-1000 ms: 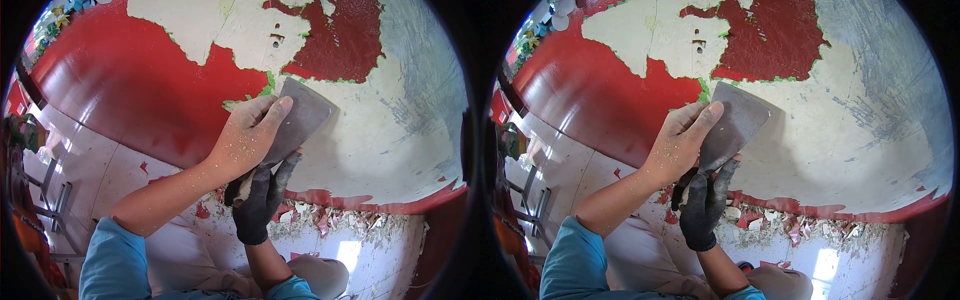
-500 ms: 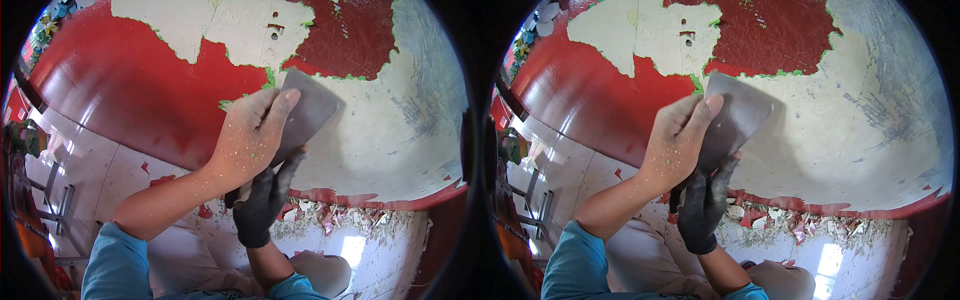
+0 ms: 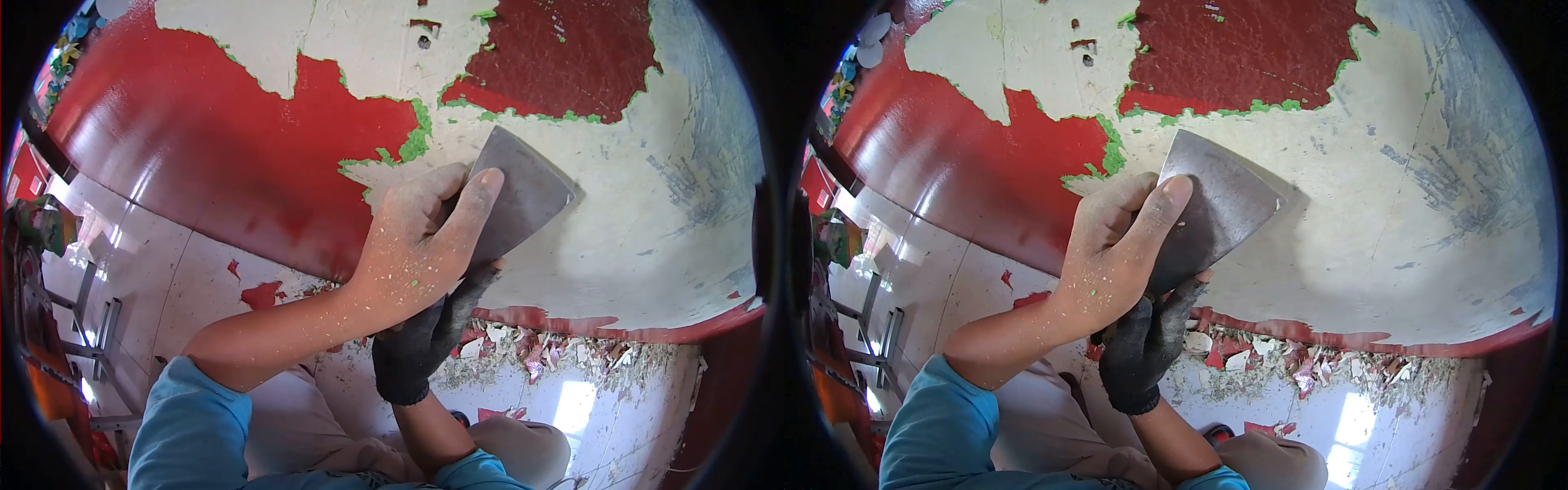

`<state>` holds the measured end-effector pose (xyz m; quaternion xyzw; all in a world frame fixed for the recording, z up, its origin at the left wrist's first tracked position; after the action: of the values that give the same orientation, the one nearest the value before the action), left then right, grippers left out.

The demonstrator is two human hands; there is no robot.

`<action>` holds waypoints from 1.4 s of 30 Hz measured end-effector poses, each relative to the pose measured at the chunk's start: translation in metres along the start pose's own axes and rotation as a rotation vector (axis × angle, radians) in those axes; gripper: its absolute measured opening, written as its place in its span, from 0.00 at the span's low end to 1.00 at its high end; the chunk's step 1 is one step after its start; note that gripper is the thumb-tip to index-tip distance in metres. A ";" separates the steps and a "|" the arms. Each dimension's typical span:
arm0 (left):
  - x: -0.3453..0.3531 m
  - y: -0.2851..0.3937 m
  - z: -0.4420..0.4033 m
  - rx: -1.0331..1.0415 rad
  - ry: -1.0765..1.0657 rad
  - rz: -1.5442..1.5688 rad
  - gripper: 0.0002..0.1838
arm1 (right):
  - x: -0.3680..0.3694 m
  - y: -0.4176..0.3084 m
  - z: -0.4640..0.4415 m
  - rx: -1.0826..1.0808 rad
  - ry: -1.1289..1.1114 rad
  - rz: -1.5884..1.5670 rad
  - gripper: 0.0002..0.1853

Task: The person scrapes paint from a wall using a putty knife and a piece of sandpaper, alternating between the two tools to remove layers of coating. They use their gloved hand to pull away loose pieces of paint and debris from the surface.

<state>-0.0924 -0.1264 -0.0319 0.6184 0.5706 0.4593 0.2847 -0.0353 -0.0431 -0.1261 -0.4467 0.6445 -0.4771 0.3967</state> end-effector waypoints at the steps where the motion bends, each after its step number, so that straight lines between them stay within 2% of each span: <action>1: 0.000 -0.002 0.001 -0.009 -0.012 0.010 0.18 | 0.001 -0.007 0.000 -0.079 0.005 0.111 0.32; 5: 0.001 -0.001 0.002 -0.001 0.080 0.061 0.19 | -0.010 -0.011 -0.007 0.065 -0.019 -0.109 0.32; 8: 0.001 -0.001 -0.003 0.052 0.049 -0.013 0.20 | -0.010 -0.012 -0.011 0.136 -0.087 -0.217 0.32; 10: 0.001 0.005 -0.008 0.148 0.012 -0.071 0.20 | -0.011 -0.027 -0.019 0.191 -0.151 -0.409 0.33; 13: -0.001 0.018 -0.017 0.109 -0.024 -0.081 0.20 | -0.010 -0.042 -0.023 0.285 -0.244 -0.685 0.35; 14: 0.002 0.020 -0.015 0.108 -0.023 -0.077 0.20 | -0.009 -0.040 -0.021 0.285 -0.243 -0.680 0.35; 16: 0.005 0.017 -0.009 0.046 0.064 0.089 0.20 | -0.012 -0.036 -0.018 0.156 -0.158 -0.389 0.34; 17: 0.005 0.014 -0.006 0.049 0.060 0.089 0.20 | -0.014 -0.064 -0.008 -0.393 0.036 0.293 0.34; 18: 0.005 0.013 -0.005 0.077 0.043 0.058 0.20 | -0.012 -0.066 -0.004 -0.398 0.038 0.291 0.34; 20: 0.002 0.007 -0.001 0.096 0.032 0.028 0.20 | -0.012 -0.022 -0.004 0.134 -0.057 -0.113 0.29; 22: 0.003 -0.002 0.001 -0.012 0.006 0.036 0.20 | -0.013 -0.019 -0.001 0.218 -0.094 -0.170 0.29; 26: 0.005 0.003 -0.002 0.020 0.048 0.048 0.20 | -0.003 -0.006 0.004 0.505 -0.257 -0.407 0.29; 28: 0.003 0.013 -0.004 0.119 0.050 -0.054 0.20 | -0.006 -0.015 -0.003 0.451 -0.254 -0.416 0.30; 32: 0.000 0.014 -0.010 0.177 0.001 -0.171 0.19 | -0.012 -0.035 -0.013 0.266 -0.218 -0.442 0.33; 35: 0.000 0.016 -0.007 0.182 0.033 -0.093 0.19 | -0.009 -0.030 -0.006 0.328 -0.250 -0.495 0.32; 40: -0.007 0.000 0.002 0.052 0.085 -0.065 0.20 | -0.004 -0.019 -0.001 0.293 -0.200 -0.400 0.33; 42: -0.007 0.003 -0.001 0.088 0.057 -0.080 0.20 | -0.004 -0.020 -0.003 0.288 -0.192 -0.422 0.33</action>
<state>-0.0919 -0.1343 -0.0307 0.5937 0.6224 0.4395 0.2588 -0.0326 -0.0417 -0.1056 -0.5534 0.4218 -0.5915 0.4074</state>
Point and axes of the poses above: each hand's wrist, its own z-axis away from the middle knuckle, its own x-axis out of the palm, y = z × x, the point moved 10 cm from there along -z, towards the middle knuckle, and after that the axes turned 11 degrees about x, right-handed, at the moved point
